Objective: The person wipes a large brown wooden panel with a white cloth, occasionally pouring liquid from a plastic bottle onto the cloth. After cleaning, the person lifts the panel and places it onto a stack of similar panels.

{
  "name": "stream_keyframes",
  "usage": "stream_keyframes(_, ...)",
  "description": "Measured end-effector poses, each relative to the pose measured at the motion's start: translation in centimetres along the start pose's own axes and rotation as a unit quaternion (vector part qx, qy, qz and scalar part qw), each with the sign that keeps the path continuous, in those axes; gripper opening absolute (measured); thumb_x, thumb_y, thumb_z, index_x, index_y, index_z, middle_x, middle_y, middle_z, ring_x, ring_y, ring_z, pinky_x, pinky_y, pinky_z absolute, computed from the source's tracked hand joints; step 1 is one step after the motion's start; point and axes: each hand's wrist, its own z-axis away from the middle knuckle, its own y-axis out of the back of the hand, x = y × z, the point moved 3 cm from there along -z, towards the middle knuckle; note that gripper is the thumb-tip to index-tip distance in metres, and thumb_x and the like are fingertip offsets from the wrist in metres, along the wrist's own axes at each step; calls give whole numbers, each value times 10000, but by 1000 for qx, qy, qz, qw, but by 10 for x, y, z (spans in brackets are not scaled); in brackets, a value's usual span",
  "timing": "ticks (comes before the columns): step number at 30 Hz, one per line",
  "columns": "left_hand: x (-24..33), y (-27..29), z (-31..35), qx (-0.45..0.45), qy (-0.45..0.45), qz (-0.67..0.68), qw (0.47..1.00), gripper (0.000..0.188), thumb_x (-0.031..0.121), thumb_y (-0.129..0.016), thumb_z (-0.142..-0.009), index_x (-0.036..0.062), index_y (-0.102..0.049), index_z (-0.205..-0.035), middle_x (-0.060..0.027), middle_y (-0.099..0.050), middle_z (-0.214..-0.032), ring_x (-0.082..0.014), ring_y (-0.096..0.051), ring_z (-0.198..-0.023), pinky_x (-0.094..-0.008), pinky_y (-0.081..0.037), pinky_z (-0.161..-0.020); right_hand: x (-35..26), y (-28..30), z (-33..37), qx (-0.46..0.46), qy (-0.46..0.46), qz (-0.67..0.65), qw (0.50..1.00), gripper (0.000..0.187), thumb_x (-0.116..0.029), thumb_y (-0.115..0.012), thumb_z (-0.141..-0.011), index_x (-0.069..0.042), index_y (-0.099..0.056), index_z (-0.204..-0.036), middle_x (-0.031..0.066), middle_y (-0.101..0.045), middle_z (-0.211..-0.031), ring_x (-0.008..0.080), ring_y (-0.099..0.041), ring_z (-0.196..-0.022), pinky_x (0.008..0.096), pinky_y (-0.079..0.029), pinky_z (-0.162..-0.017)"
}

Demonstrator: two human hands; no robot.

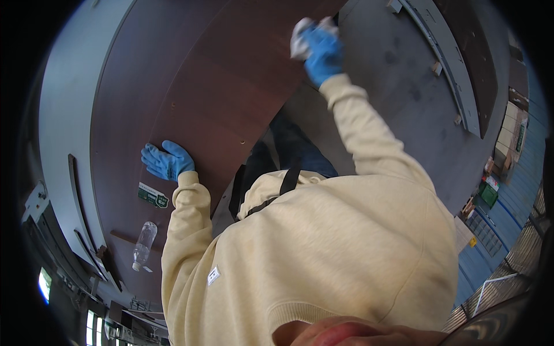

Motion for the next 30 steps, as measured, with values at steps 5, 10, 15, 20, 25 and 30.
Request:
stream_keyframes(5, 17, -10, -3, -12, -6, 29, 999, 649, 452, -455, -1040, 25, -506, -1527, -214, -425, -1626, -398, -323, -1545, -543, -183, -1276, 53, -16, -13, 46, -30, 6, 998, 384, -100, -590, -896, -57, -649, -1273, 178, -655, -1275, 401, -624, -1174, 478, -499, -1049)
stream_keyframes(10, 7, -12, 0, 1, -1, 21, 1000, 650, 452, -457, -1037, 28, -503, -1529, -212, -426, -1627, -400, -322, -1545, -545, -174, -1278, -163, -14, 60, -189, 64, -147, 969, 434, -82, -571, -920, -27, -628, -1347, 208, -609, -1402, 368, -605, -1282, 422, -474, -1130)
stream_keyframes(15, 12, -10, -4, -9, -4, 21, 1000, 660, 462, -453, -1035, 28, -498, -1532, -213, -427, -1625, -401, -326, -1542, -549, -171, -1277, -284, -24, 174, -157, 328, -291, 885, 489, -66, -502, -979, -104, -582, -1459, 95, -509, -1586, 232, -431, -1509, 408, -325, -1277)
stream_keyframes(20, 5, -7, 1, 0, -3, 24, 1000, 679, 478, -447, -1034, 19, -492, -1533, -207, -422, -1630, -398, -311, -1550, -546, -161, -1282, -189, -19, 84, -257, 136, -214, 933, 416, -109, -531, -975, -87, -598, -1385, 150, -636, -1382, 315, -609, -1291, 432, -435, -1172)
stream_keyframes(25, 18, -11, -3, -11, -6, 40, 999, 687, 485, -447, -1034, 18, -483, -1537, -187, -411, -1642, -387, -283, -1565, -533, -134, -1295, 7, -49, -41, 70, 4, 0, 998, 355, -121, -563, -911, -44, -620, -1253, 203, -642, -1250, 389, -627, -1151, 474, -487, -1023)
stream_keyframes(30, 8, -10, -1, -1, 5, 38, 999, 635, 452, -440, -1049, 39, -512, -1524, -172, -433, -1633, -378, -301, -1560, -530, -149, -1291, -146, -66, -45, 57, 48, -102, 992, 204, -82, -618, -849, -39, -660, -1044, 187, -694, -1032, 370, -684, -901, 462, -557, -823)
